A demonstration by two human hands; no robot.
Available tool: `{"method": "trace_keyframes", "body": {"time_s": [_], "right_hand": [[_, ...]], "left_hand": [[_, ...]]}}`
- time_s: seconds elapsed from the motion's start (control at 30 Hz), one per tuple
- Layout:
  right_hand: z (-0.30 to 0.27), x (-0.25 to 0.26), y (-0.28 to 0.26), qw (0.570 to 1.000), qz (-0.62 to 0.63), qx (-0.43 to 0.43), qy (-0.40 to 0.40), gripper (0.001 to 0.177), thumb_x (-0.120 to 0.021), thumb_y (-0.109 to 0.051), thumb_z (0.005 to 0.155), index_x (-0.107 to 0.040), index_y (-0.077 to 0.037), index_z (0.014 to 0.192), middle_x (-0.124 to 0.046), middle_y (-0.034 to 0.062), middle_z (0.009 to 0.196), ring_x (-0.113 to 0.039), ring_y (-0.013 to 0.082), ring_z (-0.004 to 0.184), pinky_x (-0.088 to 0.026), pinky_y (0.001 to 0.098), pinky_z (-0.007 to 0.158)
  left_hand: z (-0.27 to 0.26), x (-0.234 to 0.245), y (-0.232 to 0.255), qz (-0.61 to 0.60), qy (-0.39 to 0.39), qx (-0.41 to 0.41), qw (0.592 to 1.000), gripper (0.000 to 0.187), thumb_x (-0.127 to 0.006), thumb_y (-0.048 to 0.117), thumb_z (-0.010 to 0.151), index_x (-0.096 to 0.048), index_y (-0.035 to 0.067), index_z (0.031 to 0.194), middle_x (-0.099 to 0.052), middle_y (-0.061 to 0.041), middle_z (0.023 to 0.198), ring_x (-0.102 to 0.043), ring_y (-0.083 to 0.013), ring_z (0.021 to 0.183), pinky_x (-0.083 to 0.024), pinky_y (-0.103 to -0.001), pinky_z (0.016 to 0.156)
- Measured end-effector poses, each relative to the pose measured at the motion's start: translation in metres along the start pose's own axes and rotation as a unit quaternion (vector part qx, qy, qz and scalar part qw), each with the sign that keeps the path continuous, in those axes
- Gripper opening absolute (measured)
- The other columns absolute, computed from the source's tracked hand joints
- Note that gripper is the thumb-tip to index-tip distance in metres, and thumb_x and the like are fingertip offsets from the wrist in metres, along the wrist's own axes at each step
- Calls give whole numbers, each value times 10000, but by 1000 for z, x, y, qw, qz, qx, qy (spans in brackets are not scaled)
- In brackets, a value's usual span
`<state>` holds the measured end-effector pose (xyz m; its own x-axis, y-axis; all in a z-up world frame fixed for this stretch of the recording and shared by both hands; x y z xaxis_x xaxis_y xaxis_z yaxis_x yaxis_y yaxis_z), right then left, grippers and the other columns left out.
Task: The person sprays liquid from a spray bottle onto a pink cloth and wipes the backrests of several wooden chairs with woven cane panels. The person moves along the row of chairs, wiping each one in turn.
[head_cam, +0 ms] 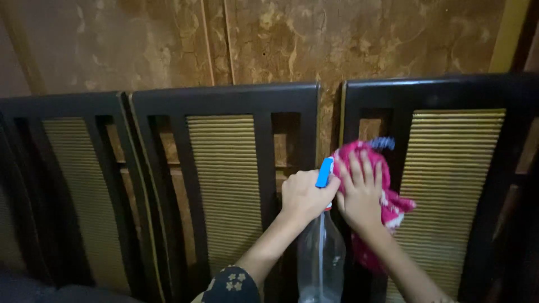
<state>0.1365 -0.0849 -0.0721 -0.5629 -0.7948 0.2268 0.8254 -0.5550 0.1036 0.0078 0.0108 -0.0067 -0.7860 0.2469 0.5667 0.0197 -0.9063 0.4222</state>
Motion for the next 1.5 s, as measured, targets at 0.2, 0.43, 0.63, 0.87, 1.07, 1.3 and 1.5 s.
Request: {"method": "trace_keyframes", "body": {"time_s": [0.2,0.43,0.63,0.87,1.07,1.3,1.5], "right_hand": [[-118,6,-15,990,17,43,-135,677,-634,-286,783,-529,-70,1415,-391,158,1562,-282,375,1479,-185,602,1199],[-147,32,-30,965,-45,56,-252,633,-569,-202,804,-513,-113,1429,-334,103,1625,-244,323,1527,-185,541,1238],[-132,38,-32,931,-107,79,-339,646,-510,-197,848,-452,-171,1491,-305,54,1642,-256,249,1527,-176,485,1242],[-7,12,-15,971,-122,53,-199,749,-525,-167,867,-363,-75,1592,-285,137,1693,-260,293,1563,-183,515,1259],[71,5,-19,995,-44,24,-83,798,-573,-124,898,-353,10,1653,-286,244,1715,-222,396,1597,-221,597,1251],[36,-4,-30,996,-65,22,-63,801,-586,-129,900,-373,2,1661,-301,240,1722,-219,378,1618,-259,604,1255],[33,-2,-26,995,-76,43,-50,719,-549,-130,975,-425,16,1668,-304,236,1750,-240,378,1634,-272,590,1262]], "left_hand": [[-50,-27,-17,16,-46,36,998,435,-590,512,844,-775,122,798,-717,-198,741,-725,-421,764,-581,-531,743],[-108,-57,-37,32,-129,110,985,458,-599,551,837,-784,133,829,-761,-166,784,-748,-385,820,-591,-510,779],[-116,-29,-37,41,-120,142,982,447,-626,563,799,-778,169,945,-757,-170,898,-734,-388,914,-582,-511,819],[-89,-8,-37,51,-104,106,988,400,-605,506,795,-762,147,878,-756,-170,857,-729,-402,868,-574,-522,800],[-90,16,-50,46,-97,91,990,378,-619,479,805,-736,120,793,-758,-143,740,-739,-385,772,-582,-504,758],[-95,13,-101,116,-72,81,987,531,-737,624,761,-739,117,917,-733,-159,775,-730,-394,772,-584,-512,723],[-89,47,-89,77,-59,47,994,976,-830,669,629,-514,158,1398,-730,-144,1001,-732,-364,921,-583,-487,782]]}}
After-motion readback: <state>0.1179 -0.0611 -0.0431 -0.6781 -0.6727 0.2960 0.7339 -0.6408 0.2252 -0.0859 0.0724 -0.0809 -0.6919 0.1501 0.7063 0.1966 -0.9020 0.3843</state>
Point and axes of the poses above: each hand's wrist, its own z-axis towards the middle knuckle, its own x-axis out of the back of the hand, y = z × x, the point moved 1 cm from there along z, towards the middle knuckle
